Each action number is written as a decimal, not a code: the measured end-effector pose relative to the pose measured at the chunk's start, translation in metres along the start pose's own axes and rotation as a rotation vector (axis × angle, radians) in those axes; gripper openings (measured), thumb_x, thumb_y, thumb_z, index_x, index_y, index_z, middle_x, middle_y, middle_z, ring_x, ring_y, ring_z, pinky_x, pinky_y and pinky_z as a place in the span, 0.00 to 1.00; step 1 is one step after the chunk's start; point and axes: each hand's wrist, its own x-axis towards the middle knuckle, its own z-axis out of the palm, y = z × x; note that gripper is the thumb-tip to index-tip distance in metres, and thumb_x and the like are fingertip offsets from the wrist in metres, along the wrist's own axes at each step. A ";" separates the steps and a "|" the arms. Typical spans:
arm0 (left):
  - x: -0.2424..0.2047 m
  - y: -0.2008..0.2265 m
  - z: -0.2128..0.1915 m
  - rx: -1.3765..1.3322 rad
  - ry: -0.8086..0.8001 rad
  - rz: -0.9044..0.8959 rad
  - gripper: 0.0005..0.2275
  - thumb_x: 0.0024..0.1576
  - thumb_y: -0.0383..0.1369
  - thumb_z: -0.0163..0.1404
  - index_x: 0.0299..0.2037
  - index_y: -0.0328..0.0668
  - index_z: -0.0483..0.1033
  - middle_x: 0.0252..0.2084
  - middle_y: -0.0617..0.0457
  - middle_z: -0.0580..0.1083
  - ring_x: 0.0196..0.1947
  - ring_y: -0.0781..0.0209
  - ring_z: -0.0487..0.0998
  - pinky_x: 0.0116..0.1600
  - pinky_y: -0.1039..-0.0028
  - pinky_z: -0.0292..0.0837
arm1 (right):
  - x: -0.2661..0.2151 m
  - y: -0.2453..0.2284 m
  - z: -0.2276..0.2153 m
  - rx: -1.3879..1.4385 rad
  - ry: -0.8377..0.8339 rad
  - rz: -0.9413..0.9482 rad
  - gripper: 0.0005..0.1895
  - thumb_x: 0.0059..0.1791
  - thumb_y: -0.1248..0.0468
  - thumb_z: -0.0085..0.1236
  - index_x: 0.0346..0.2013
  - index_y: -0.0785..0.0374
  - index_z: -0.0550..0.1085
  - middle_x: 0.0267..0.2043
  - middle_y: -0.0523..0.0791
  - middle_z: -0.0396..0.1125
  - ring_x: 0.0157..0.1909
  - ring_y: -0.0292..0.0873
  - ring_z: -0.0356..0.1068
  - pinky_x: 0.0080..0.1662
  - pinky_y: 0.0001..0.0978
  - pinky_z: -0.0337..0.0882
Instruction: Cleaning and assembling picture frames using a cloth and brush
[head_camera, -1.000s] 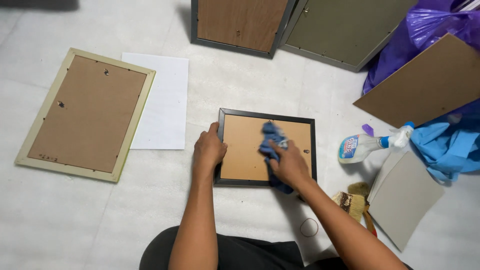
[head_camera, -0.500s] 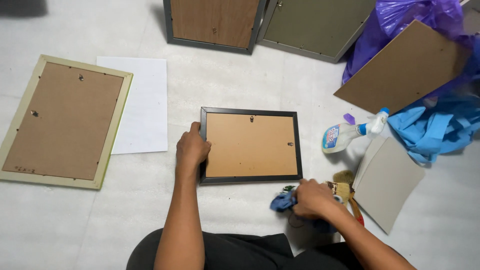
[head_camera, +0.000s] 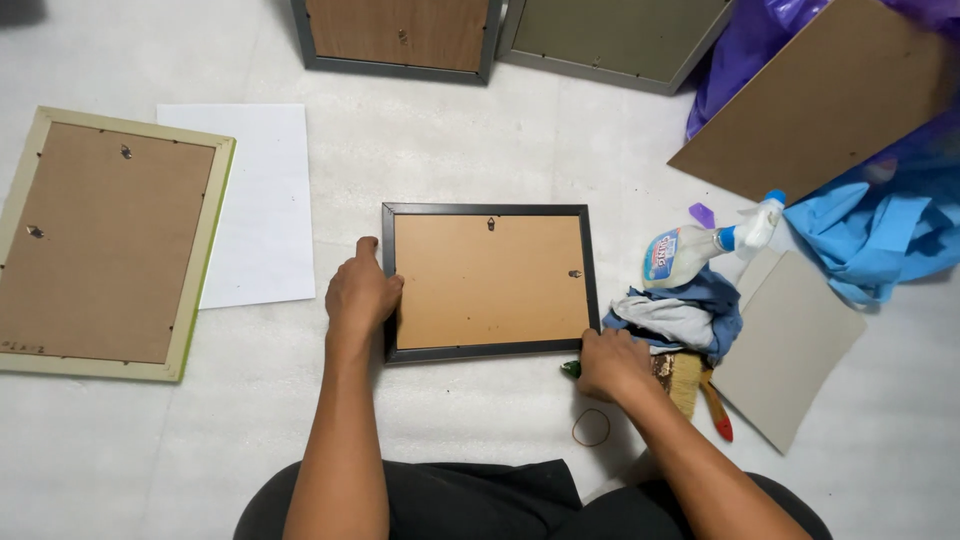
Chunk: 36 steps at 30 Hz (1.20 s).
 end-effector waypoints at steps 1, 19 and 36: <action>-0.001 0.001 0.002 0.003 0.000 -0.006 0.29 0.57 0.34 0.55 0.69 0.39 0.60 0.53 0.29 0.74 0.56 0.31 0.76 0.58 0.44 0.71 | 0.001 0.003 0.006 0.000 -0.004 -0.006 0.23 0.45 0.59 0.51 0.54 0.60 0.74 0.51 0.55 0.71 0.58 0.60 0.68 0.49 0.50 0.68; -0.028 0.028 -0.003 -0.119 0.161 0.123 0.28 0.60 0.40 0.52 0.66 0.29 0.62 0.50 0.34 0.73 0.54 0.32 0.77 0.55 0.46 0.72 | -0.001 -0.005 0.001 -0.178 -0.003 -0.153 0.09 0.46 0.69 0.55 0.36 0.62 0.82 0.33 0.49 0.76 0.41 0.55 0.75 0.43 0.45 0.61; -0.080 0.088 0.046 -0.044 -0.280 0.830 0.13 0.53 0.40 0.59 0.44 0.45 0.81 0.39 0.45 0.78 0.47 0.44 0.76 0.53 0.61 0.71 | -0.054 -0.019 -0.054 1.138 0.748 -0.461 0.12 0.46 0.61 0.68 0.23 0.58 0.74 0.21 0.45 0.72 0.23 0.38 0.67 0.27 0.30 0.67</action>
